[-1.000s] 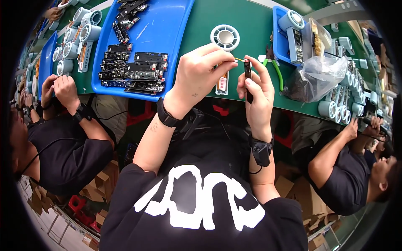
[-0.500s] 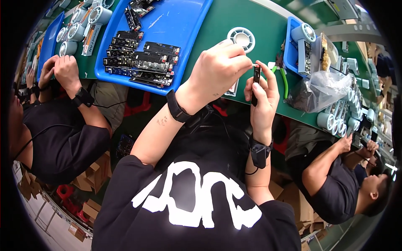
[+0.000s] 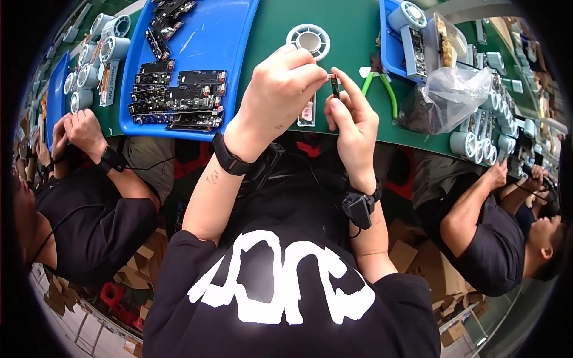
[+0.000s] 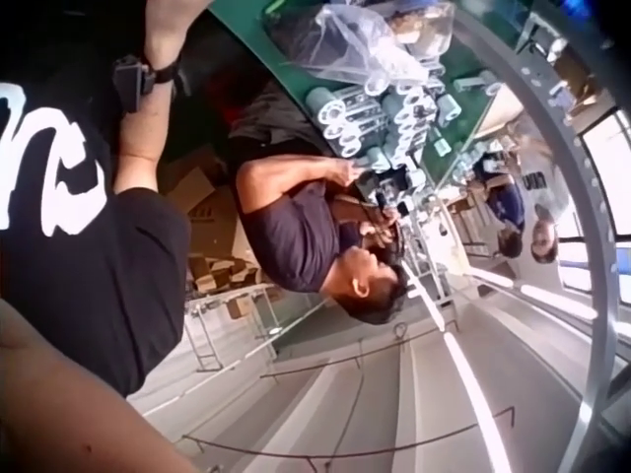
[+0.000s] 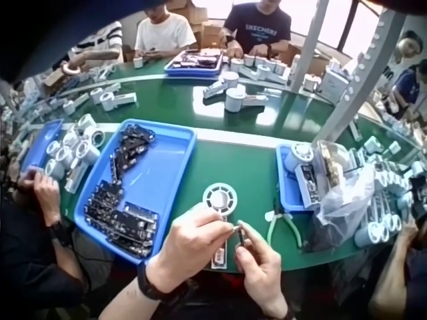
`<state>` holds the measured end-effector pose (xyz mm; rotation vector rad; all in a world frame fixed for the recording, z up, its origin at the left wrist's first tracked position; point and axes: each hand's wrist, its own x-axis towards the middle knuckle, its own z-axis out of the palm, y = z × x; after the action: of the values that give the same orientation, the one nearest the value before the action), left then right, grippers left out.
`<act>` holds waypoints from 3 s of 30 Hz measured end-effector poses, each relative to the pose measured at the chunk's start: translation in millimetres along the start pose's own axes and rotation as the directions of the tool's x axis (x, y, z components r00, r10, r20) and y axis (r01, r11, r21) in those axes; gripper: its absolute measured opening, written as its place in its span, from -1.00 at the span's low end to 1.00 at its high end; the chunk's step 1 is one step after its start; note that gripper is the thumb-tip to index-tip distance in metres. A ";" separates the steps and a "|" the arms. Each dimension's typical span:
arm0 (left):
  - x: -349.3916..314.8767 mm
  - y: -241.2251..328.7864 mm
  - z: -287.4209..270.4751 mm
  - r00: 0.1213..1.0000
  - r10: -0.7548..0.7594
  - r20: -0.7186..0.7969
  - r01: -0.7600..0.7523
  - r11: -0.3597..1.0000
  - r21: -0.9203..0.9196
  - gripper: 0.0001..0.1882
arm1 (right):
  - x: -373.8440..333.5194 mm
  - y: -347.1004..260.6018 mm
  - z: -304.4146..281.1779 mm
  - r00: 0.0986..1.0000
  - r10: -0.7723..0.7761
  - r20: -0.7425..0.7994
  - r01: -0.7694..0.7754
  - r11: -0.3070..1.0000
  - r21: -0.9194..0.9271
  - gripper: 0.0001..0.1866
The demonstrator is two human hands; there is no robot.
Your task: The person picks up a circuit board from a tray, connects a wire to it, and presses the board into the handle of a handheld fan.
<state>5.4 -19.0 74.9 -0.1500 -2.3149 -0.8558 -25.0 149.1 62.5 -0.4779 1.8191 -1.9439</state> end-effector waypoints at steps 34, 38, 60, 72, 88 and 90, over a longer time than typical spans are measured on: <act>16.0 -9.8 -14.5 0.967 0.028 0.255 -0.028 1.000 -0.003 -0.85 | 37.2 -16.5 -51.6 0.928 -0.046 0.371 0.207 0.889 -0.408 -0.64; 19.8 -13.6 -15.4 0.942 0.067 0.327 -0.063 0.998 -0.022 -0.83 | 44.0 -24.8 -58.8 0.886 -0.042 0.462 0.269 0.858 -0.438 -0.64; -32.3 -2.9 17.8 0.831 -0.542 -0.126 0.459 0.795 -0.397 -0.84 | 16.6 -1.2 -23.9 0.997 0.068 -0.025 -0.065 0.991 0.113 -0.66; -25.1 6.4 19.3 0.959 -0.260 -0.116 0.240 0.957 -0.160 -0.83 | -2.3 1.1 -3.9 0.993 -0.076 -0.087 0.056 0.976 -0.209 -0.60; -13.1 2.7 17.5 0.978 -0.170 -0.119 0.170 0.985 -0.006 -0.88 | 3.9 0.9 3.2 0.977 -0.163 -0.135 0.100 0.919 -0.382 -0.60; -14.0 12.3 8.4 0.975 -0.198 -0.104 0.204 0.978 0.043 -0.91 | 0.1 -3.6 6.1 0.981 -0.149 -0.121 0.100 0.934 -0.344 -0.61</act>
<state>15.6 -2.6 68.1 0.1496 -2.2833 -0.8788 -22.2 144.0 66.5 -0.5852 2.2834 -1.7901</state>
